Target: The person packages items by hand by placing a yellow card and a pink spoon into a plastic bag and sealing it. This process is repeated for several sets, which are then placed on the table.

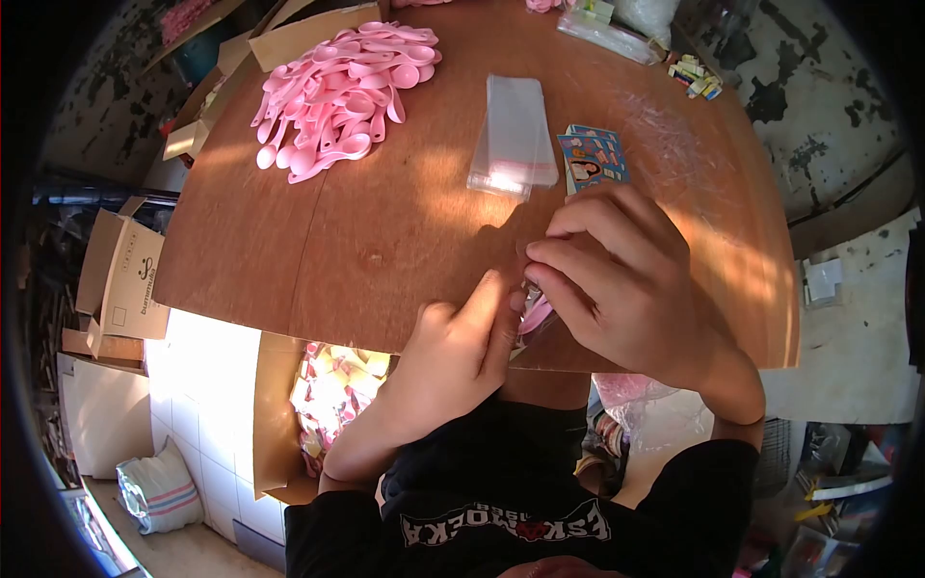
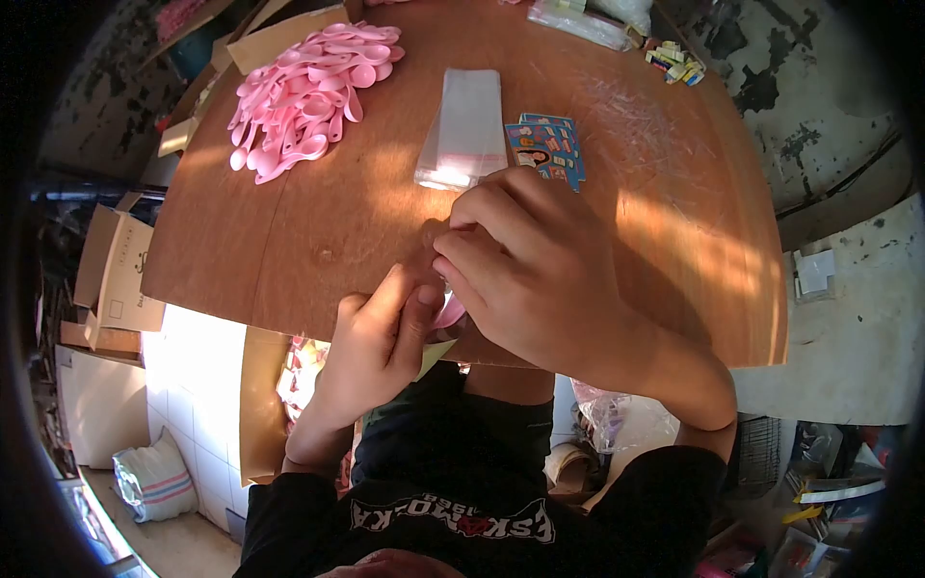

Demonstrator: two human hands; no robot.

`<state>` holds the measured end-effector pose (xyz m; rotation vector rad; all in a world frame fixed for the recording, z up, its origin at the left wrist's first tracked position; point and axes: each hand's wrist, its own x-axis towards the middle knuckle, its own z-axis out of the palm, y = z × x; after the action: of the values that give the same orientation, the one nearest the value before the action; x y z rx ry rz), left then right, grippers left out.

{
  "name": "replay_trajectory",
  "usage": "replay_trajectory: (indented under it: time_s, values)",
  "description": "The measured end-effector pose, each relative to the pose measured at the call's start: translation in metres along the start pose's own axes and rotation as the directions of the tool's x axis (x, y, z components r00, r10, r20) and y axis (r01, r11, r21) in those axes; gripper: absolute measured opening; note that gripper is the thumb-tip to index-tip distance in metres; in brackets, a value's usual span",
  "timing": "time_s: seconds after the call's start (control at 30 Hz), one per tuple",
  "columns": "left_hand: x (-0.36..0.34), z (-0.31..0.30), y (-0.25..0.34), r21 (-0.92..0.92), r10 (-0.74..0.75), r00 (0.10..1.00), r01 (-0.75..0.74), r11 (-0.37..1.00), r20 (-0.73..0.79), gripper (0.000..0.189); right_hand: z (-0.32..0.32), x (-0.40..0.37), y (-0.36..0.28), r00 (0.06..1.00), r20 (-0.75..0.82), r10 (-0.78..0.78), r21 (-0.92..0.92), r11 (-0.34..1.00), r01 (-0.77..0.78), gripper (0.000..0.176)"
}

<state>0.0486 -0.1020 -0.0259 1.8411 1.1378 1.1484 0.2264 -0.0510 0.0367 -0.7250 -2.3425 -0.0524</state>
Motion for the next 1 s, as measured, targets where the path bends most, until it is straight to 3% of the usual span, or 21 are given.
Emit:
replay_trajectory:
  time_s: [0.07, 0.23, 0.3, 0.33, 0.4, 0.43, 0.5, 0.57, 0.6, 0.63, 0.7, 0.77, 0.83, 0.87, 0.9, 0.97, 1.0]
  values:
    - [-0.002, 0.001, -0.003, 0.202, 0.097, 0.995, -0.089, 0.975, -0.027, 0.025, 0.001, -0.001, -0.003, 0.998, 0.003, -0.055, -0.104, 0.993, 0.055, 0.021]
    - [-0.002, -0.005, 0.005, 0.28, 0.063, 0.992, -0.091, 0.956, 0.109, 0.019, 0.003, -0.008, -0.008, 0.993, 0.046, -0.108, -0.308, 0.944, 0.117, 0.025]
    - [-0.001, -0.008, 0.007, 0.265, 0.073, 0.987, -0.109, 0.958, 0.142, 0.018, 0.001, -0.01, -0.006, 0.999, 0.026, -0.022, -0.13, 0.991, 0.025, 0.022]
    - [-0.002, -0.01, 0.008, 0.227, 0.088, 0.979, -0.129, 0.965, 0.182, 0.019, -0.003, -0.008, -0.004, 0.999, 0.026, -0.021, -0.136, 0.99, 0.024, 0.022]
    - [-0.003, -0.011, 0.008, 0.187, 0.107, 0.969, -0.15, 0.971, 0.222, 0.02, -0.012, -0.006, 0.0, 0.993, 0.08, 0.087, 0.208, 0.973, -0.102, 0.019]
    - [-0.004, -0.009, 0.007, 0.105, 0.125, 0.974, -0.146, 0.984, 0.188, 0.022, -0.014, -0.009, 0.001, 0.993, 0.081, 0.089, 0.206, 0.973, -0.104, 0.019]
    - [-0.006, -0.008, 0.007, 0.018, 0.15, 0.977, -0.155, 0.988, 0.15, 0.024, -0.019, -0.013, 0.003, 0.945, 0.215, 0.248, 0.508, 0.798, -0.325, 0.018]
    - [-0.008, -0.011, 0.005, -0.173, 0.173, 0.972, -0.145, 0.974, 0.158, 0.036, -0.021, -0.016, 0.009, 0.932, 0.193, 0.307, 0.568, 0.74, -0.361, 0.012]
    - [-0.011, -0.01, 0.004, -0.215, 0.167, 0.984, -0.152, 0.965, 0.053, 0.031, -0.027, -0.014, 0.015, 0.902, 0.149, 0.404, 0.703, 0.599, -0.385, 0.009]
    - [-0.012, -0.007, 0.003, -0.219, 0.17, 0.984, -0.154, 0.963, 0.055, 0.031, -0.033, -0.012, 0.023, 0.856, 0.123, 0.502, 0.817, 0.439, -0.374, 0.006]
    - [-0.013, -0.003, -0.001, -0.366, 0.066, 0.969, -0.153, 0.918, -0.239, 0.032, -0.064, -0.01, 0.073, 0.943, 0.1, 0.319, 0.869, 0.434, -0.239, 0.004]
    - [-0.01, -0.004, -0.001, -0.439, -0.006, 0.973, -0.098, 0.893, -0.231, 0.034, -0.092, -0.006, 0.125, 0.996, 0.034, 0.084, 0.965, 0.258, -0.055, 0.01]
    - [-0.002, -0.003, -0.002, -0.322, 0.098, 0.956, -0.188, 0.928, -0.275, 0.034, -0.089, -0.034, 0.203, 0.962, 0.084, 0.259, 0.988, -0.148, -0.047, 0.005]
    - [-0.003, -0.002, 0.005, -0.412, 0.001, 0.972, -0.101, 0.905, -0.236, 0.035, -0.073, -0.053, 0.248, 0.783, 0.294, 0.548, 0.752, 0.373, -0.544, 0.008]
    - [-0.004, 0.0, 0.005, -0.418, 0.008, 0.973, -0.107, 0.902, -0.232, 0.035, -0.056, -0.073, 0.28, 0.522, 0.193, 0.831, 0.076, 0.518, -0.852, 0.018]
    - [-0.001, 0.001, 0.001, -0.351, -0.005, 0.969, -0.084, 0.933, -0.246, 0.036, -0.034, -0.106, 0.288, 0.609, -0.279, 0.742, -0.351, 0.512, -0.784, 0.03]
    - [-0.002, -0.002, 0.003, -0.346, -0.025, 0.969, -0.065, 0.936, -0.247, 0.037, -0.031, -0.106, 0.275, 0.619, -0.278, 0.735, -0.355, 0.52, -0.777, 0.03]
